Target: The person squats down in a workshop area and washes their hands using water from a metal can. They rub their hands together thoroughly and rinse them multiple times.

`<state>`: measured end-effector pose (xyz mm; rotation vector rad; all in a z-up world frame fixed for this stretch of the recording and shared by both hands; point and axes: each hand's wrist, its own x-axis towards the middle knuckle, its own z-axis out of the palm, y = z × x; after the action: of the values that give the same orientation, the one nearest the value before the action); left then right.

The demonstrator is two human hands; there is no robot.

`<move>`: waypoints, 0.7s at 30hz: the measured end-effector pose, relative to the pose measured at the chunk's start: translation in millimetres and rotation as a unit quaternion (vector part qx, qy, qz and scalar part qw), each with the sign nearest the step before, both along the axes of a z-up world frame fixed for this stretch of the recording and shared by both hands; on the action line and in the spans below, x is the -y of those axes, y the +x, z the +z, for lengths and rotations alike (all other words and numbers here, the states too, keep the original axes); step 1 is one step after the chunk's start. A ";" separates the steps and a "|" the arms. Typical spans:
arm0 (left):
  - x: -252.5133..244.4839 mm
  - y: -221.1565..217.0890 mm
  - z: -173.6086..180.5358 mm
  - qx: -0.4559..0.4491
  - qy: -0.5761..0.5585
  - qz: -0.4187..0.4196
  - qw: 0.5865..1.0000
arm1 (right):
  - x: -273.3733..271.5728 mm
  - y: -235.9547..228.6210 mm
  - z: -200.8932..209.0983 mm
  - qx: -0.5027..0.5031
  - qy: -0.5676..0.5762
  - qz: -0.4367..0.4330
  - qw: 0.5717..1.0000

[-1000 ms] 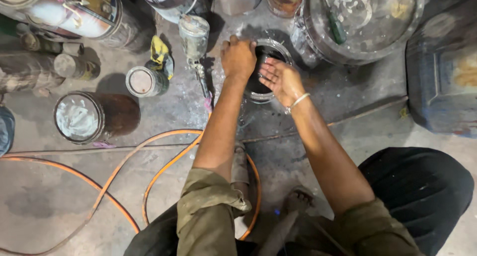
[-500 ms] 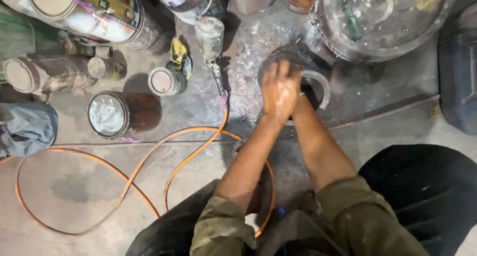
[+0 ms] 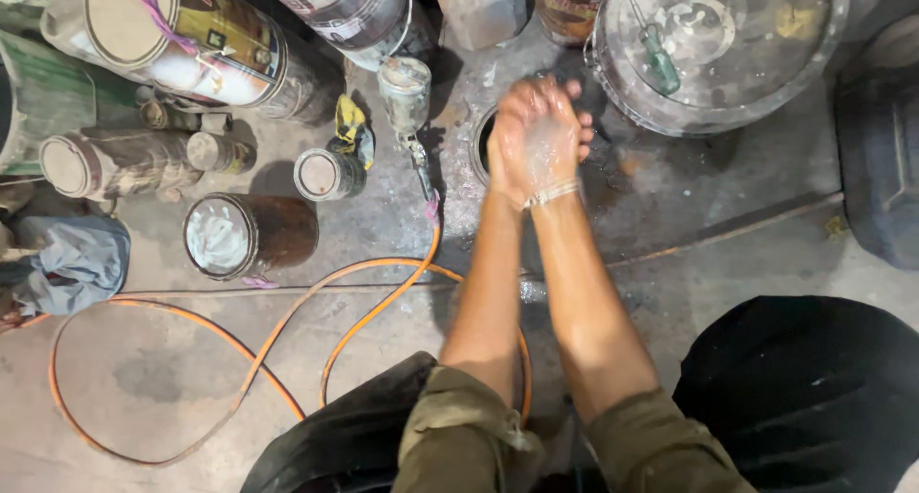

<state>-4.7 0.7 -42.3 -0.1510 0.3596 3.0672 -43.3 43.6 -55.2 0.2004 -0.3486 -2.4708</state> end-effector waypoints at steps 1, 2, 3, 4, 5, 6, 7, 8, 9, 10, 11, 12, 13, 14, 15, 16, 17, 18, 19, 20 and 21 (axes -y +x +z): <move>-9.5 -2.2 -1.6 -0.032 0.046 0.021 0.998 | 3.9 -7.4 9.9 0.015 0.023 -0.032 0.999; -19.9 -5.4 -5.5 -0.045 0.079 0.046 0.995 | 7.7 -16.8 17.3 0.028 0.050 -0.063 0.996; -25.4 -7.6 -10.9 -0.047 0.095 0.065 0.992 | 8.9 -25.4 22.1 0.002 0.101 -0.067 0.993; -29.5 -8.3 -18.2 -0.029 0.093 0.082 0.992 | 9.4 -30.8 24.1 -0.032 0.169 -0.067 0.983; -30.4 -8.0 -26.4 0.007 0.076 0.095 0.993 | 7.6 -32.4 23.9 -0.064 0.236 -0.066 0.967; -24.1 -12.3 -33.7 0.040 0.051 0.103 0.993 | 9.6 -36.4 24.8 -0.128 0.314 -0.088 0.937; -17.9 -17.1 -41.4 0.084 0.013 0.101 0.991 | 9.3 -37.8 24.8 -0.195 0.398 -0.117 0.888; -10.9 -18.3 -50.6 0.128 -0.033 0.084 0.988 | 7.2 -34.5 23.1 -0.251 0.479 -0.150 0.828; -2.1 -19.6 -59.8 0.168 -0.088 0.063 0.980 | 3.8 -27.8 21.6 -0.335 0.550 -0.193 0.740; 2.2 -22.0 -69.3 0.190 -0.139 0.036 0.971 | -5.2 -18.8 20.7 -0.411 0.615 -0.240 0.628; 5.6 -21.9 -77.5 0.207 -0.190 0.014 0.960 | -13.9 -8.1 22.8 -0.465 0.660 -0.293 0.512; 14.2 -24.5 -81.6 0.221 -0.244 -0.005 0.944 | -17.0 2.3 29.7 -0.505 0.664 -0.302 0.461; 22.5 -27.6 -83.1 0.234 -0.308 -0.028 0.922 | -19.6 14.4 39.9 -0.540 0.660 -0.301 0.427; 29.4 -29.8 -82.6 0.239 -0.395 -0.054 0.885 | -23.2 31.5 52.7 -0.571 0.646 -0.291 0.414; 35.6 -31.8 -79.9 0.237 -0.495 -0.086 0.831 | -25.9 47.2 67.9 -0.582 0.618 -0.221 0.479; 39.1 -38.7 -75.5 0.222 -0.599 -0.117 0.760 | -28.9 60.3 83.7 -0.590 0.584 -0.150 0.537; 41.4 -45.9 -69.9 0.188 -0.731 -0.153 0.638 | -32.3 76.6 99.0 -0.616 0.565 -0.174 0.521; 42.4 -52.1 -63.9 0.156 -0.829 -0.181 0.505 | -37.3 91.8 111.9 -0.643 0.544 -0.196 0.503; 42.2 -57.4 -58.0 0.122 -0.887 -0.210 0.394 | -42.4 100.6 120.2 -0.687 0.505 -0.198 0.484; 39.2 -58.2 -53.5 0.086 -0.914 -0.239 0.317 | -45.2 108.0 124.3 -0.727 0.465 -0.197 0.465; 36.0 -57.9 -49.1 0.047 -0.930 -0.265 0.250 | -45.9 110.4 123.6 -0.736 0.456 -0.208 0.455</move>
<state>-62.6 -35.4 -91.4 -0.1403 2.6508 0.3602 67.1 89.5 68.4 -1.6836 1.8167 -1.8992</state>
